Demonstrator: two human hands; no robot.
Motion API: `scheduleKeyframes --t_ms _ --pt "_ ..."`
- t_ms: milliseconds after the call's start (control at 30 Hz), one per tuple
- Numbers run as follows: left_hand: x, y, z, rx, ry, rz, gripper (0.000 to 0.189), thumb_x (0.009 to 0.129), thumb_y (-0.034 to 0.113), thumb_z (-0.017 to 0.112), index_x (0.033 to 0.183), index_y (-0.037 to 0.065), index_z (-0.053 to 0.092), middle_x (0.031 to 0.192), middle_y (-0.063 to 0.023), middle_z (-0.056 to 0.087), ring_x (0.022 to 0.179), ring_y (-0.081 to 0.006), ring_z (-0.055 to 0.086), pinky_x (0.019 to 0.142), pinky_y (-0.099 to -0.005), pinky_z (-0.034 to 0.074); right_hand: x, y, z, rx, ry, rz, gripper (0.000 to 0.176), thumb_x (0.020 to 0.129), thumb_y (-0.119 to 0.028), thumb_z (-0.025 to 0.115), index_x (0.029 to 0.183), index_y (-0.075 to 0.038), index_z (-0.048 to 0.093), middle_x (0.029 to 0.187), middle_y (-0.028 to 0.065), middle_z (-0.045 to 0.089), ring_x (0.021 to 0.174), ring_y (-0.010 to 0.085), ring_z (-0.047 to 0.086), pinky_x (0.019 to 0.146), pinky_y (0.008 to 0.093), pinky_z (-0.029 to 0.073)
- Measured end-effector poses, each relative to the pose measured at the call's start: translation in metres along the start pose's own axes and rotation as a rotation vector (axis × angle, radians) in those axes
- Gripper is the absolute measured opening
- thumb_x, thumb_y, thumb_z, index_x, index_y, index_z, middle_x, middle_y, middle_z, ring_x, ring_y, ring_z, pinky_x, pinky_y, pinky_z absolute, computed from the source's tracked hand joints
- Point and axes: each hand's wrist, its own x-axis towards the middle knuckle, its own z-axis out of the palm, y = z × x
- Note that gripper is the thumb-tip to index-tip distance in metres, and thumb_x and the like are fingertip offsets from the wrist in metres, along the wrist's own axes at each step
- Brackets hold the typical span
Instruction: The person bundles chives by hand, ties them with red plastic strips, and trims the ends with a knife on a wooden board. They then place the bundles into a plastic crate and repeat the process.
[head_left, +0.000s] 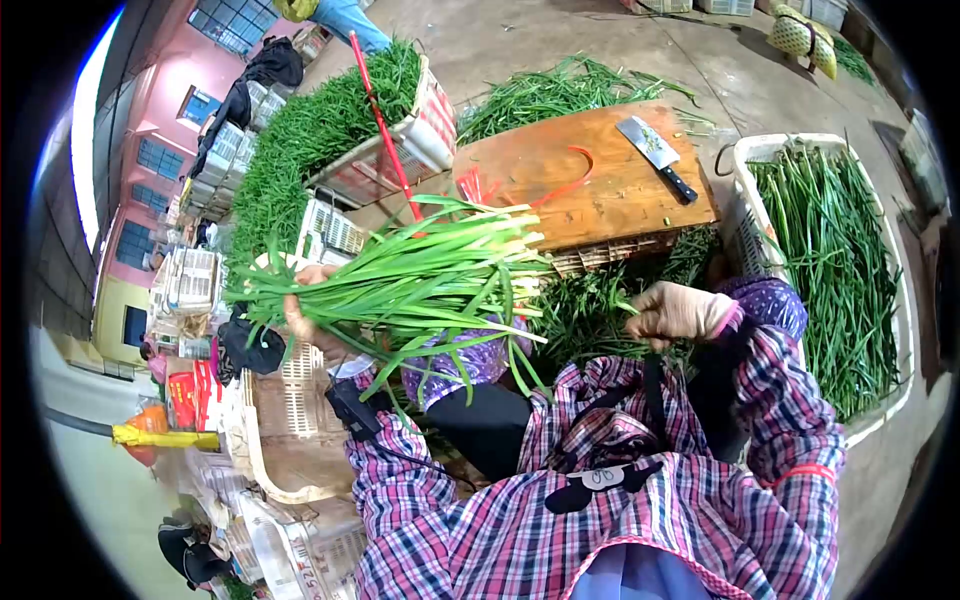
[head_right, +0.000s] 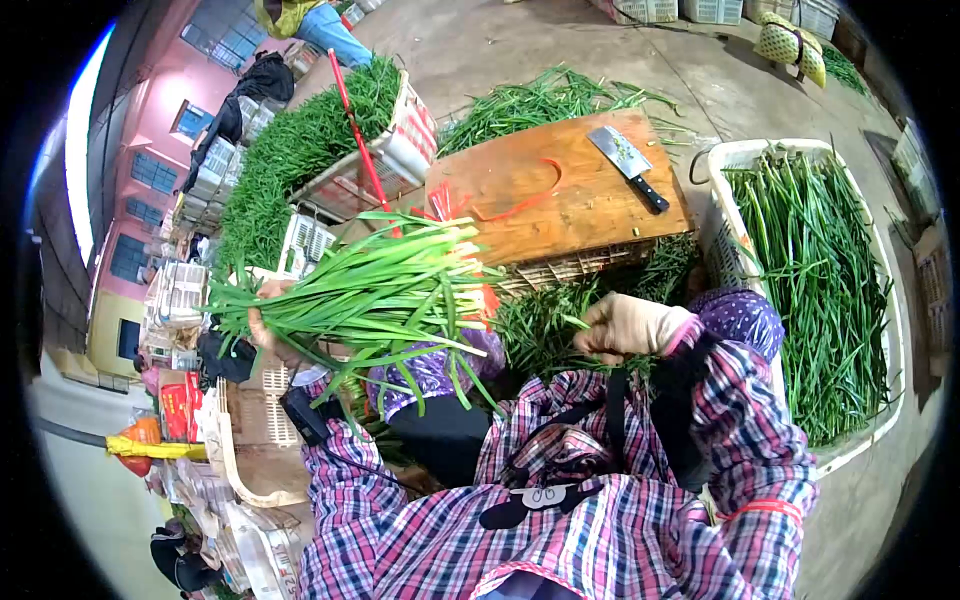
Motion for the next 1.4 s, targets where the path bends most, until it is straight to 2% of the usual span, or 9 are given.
scheduleKeyframes --t_ms 133,333,400,467,533,600,833,1200,1400 --pt "0.006 0.004 -0.016 -0.204 -0.255 0.027 0.02 0.086 0.036 0.052 0.089 0.017 0.05 0.101 -0.012 0.059 0.096 -0.0301 0.056 0.086 -0.0523 0.044 -0.03 0.002 0.0 -0.889 0.4 0.0 0.046 0.075 -0.038 0.07 0.111 -0.012 0.06 0.089 0.0138 0.064 0.083 0.0357 0.061 0.071 0.0438 0.049" --pt "0.012 -0.009 0.007 -0.101 -0.387 -0.073 0.016 0.088 0.031 0.052 0.089 0.016 0.047 0.103 -0.0129 0.055 0.098 -0.0219 0.05 0.083 -0.0495 0.041 0.008 -0.015 0.011 -0.388 0.864 -0.5 0.064 0.07 -0.037 0.075 0.124 -0.01 0.053 0.122 0.0151 0.054 0.112 0.0349 0.051 0.094 0.0416 0.043" --pt "0.018 0.013 -0.062 0.74 -0.008 0.299 0.013 0.088 0.023 0.05 0.082 0.014 0.044 0.091 -0.0026 0.051 0.082 -0.0121 0.049 0.08 -0.0454 0.04 0.028 -0.024 0.019 -0.305 0.91 -0.638 0.066 0.068 -0.033 0.078 0.124 -0.008 0.053 0.128 0.0161 0.05 0.118 0.0334 0.048 0.099 0.0397 0.04" --pt "0.022 0.023 -0.045 -0.106 -0.13 -0.218 0.014 0.086 0.015 0.05 0.076 0.014 0.04 0.079 0.005 0.04 0.065 -0.007 0.041 0.077 -0.0378 0.038 0.049 -0.031 0.028 -0.243 0.849 -0.705 0.068 0.069 -0.033 0.077 0.126 -0.008 0.05 0.131 0.017 0.047 0.126 0.0335 0.04 0.107 0.0407 0.032" --pt "0.016 -0.019 0.013 -0.196 -0.095 -0.065 0.02 0.084 0.017 0.054 0.074 0.016 0.036 0.073 0.0063 0.033 0.058 -0.0085 0.033 0.075 -0.0327 0.035 0.083 -0.033 0.04 0.213 0.534 -0.793 0.066 0.071 -0.034 0.075 0.127 -0.01 0.048 0.13 0.0165 0.048 0.13 0.0339 0.036 0.111 0.0425 0.024" --pt "0.014 -0.045 0.042 -0.435 -0.347 0.056 0.023 0.083 0.02 0.056 0.073 0.017 0.035 0.073 0.0064 0.033 0.059 -0.0084 0.034 0.073 -0.0302 0.033 0.075 -0.05 0.049 -0.219 0.783 -0.758 0.063 0.073 -0.035 0.073 0.126 -0.013 0.048 0.13 0.0161 0.048 0.131 0.0345 0.034 0.112 0.0441 0.019" --pt "0.0 -0.052 0.11 -0.176 -0.451 0.047 0.022 0.088 0.016 0.049 0.071 0.016 0.035 0.067 0.0044 0.033 0.06 -0.01 0.036 0.072 -0.0263 0.032 0.083 -0.033 0.064 -0.068 0.957 -0.784 0.02 0.076 -0.019 0.068 0.093 -0.01 0.064 0.107 0.0082 0.061 0.105 0.0323 0.052 0.09 0.0475 0.037" --pt "-0.025 -0.012 0.09 -0.268 -0.349 0.163 0.031 0.091 0.027 0.047 0.064 0.015 0.037 0.071 0.002 0.045 0.053 -0.0099 0.043 0.059 -0.0268 0.036 0.033 0.038 0.002 -1.054 0.787 -0.023 0.034 0.076 -0.023 0.064 0.107 -0.013 0.06 0.105 0.0086 0.061 0.104 0.0264 0.055 0.095 0.0456 0.036" --pt "-0.023 -0.017 0.109 0.01 -0.476 0.094 0.033 0.09 0.023 0.046 0.06 0.012 0.038 0.07 -0.0008 0.045 0.049 -0.0115 0.043 0.05 -0.0245 0.036 -0.009 -0.082 -0.021 -0.335 0.701 -0.739 0.055 0.075 -0.028 0.072 0.123 -0.008 0.054 0.113 0.016 0.06 0.105 0.0327 0.057 0.09 0.0386 0.046"
